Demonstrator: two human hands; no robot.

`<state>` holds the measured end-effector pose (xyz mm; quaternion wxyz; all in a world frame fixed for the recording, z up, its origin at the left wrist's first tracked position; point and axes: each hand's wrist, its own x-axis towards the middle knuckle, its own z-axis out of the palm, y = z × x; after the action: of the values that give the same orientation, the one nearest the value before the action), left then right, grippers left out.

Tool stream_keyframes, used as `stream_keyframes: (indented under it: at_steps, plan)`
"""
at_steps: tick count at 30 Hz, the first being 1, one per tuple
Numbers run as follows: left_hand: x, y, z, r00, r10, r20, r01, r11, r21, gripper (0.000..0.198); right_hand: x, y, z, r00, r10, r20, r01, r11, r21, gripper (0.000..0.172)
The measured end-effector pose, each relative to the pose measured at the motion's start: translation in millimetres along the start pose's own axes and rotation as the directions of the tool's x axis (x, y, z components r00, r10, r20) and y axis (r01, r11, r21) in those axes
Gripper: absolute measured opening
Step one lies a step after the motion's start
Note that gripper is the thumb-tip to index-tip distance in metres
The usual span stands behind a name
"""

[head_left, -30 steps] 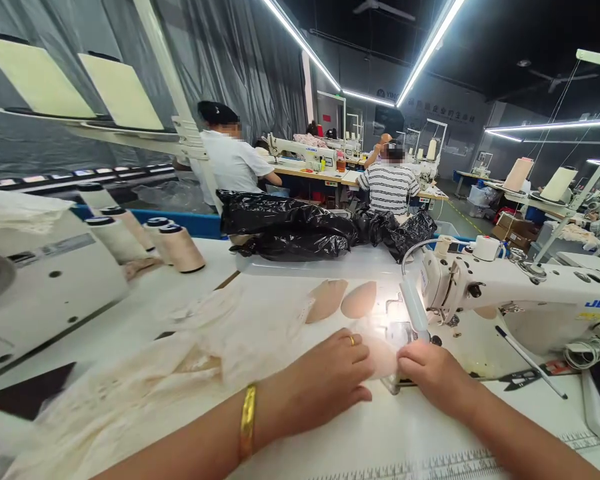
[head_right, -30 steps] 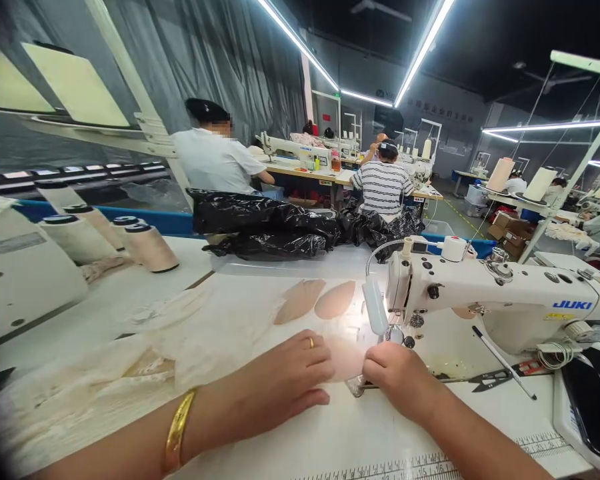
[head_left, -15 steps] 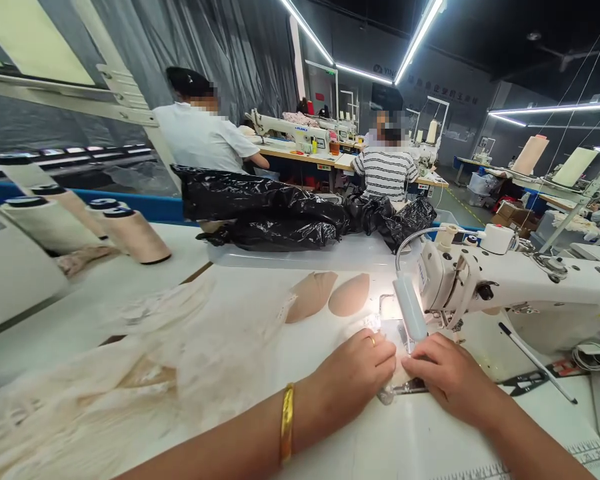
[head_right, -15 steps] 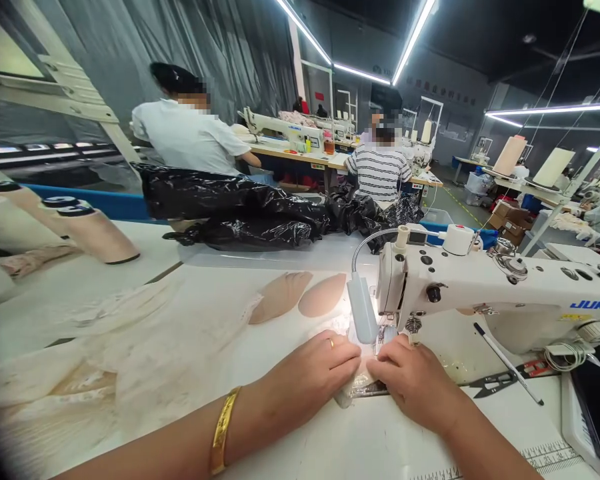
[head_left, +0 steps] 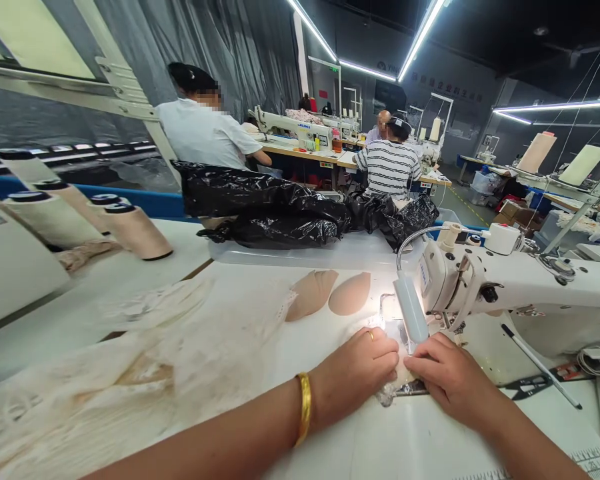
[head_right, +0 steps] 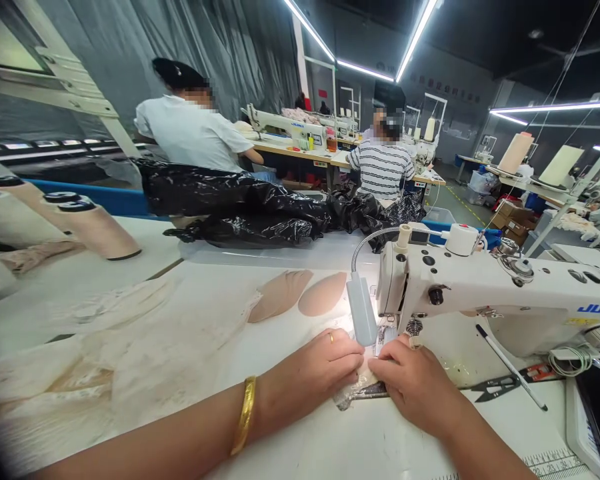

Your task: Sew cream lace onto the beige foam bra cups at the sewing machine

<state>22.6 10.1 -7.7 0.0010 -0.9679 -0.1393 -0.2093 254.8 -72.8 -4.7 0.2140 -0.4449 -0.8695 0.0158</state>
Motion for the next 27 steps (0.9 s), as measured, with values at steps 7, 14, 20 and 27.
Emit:
stream_keyframes:
  at_steps: [7,14,20,27]
  plan:
    - [20,-19,3.6,0.994,0.104,0.034,-0.105,0.994,0.032,0.023,-2,7,5,0.997,0.076,-0.004,-0.076,0.996,-0.042,0.036]
    - [27,-35,9.2,0.989,0.149,0.001,-0.149,0.988,-0.032,0.025,-3,10,11,0.994,0.107,-0.030,-0.109,0.991,-0.072,0.035]
    - [28,-39,5.2,0.982,0.188,0.011,-0.187,0.980,-0.071,0.023,-4,10,9,0.996,0.090,-0.021,-0.091,0.992,-0.082,0.036]
    - [29,-42,2.8,0.982,0.184,0.053,-0.174,0.972,-0.157,0.020,-3,7,5,0.994,0.108,-0.002,-0.108,0.992,-0.073,0.036]
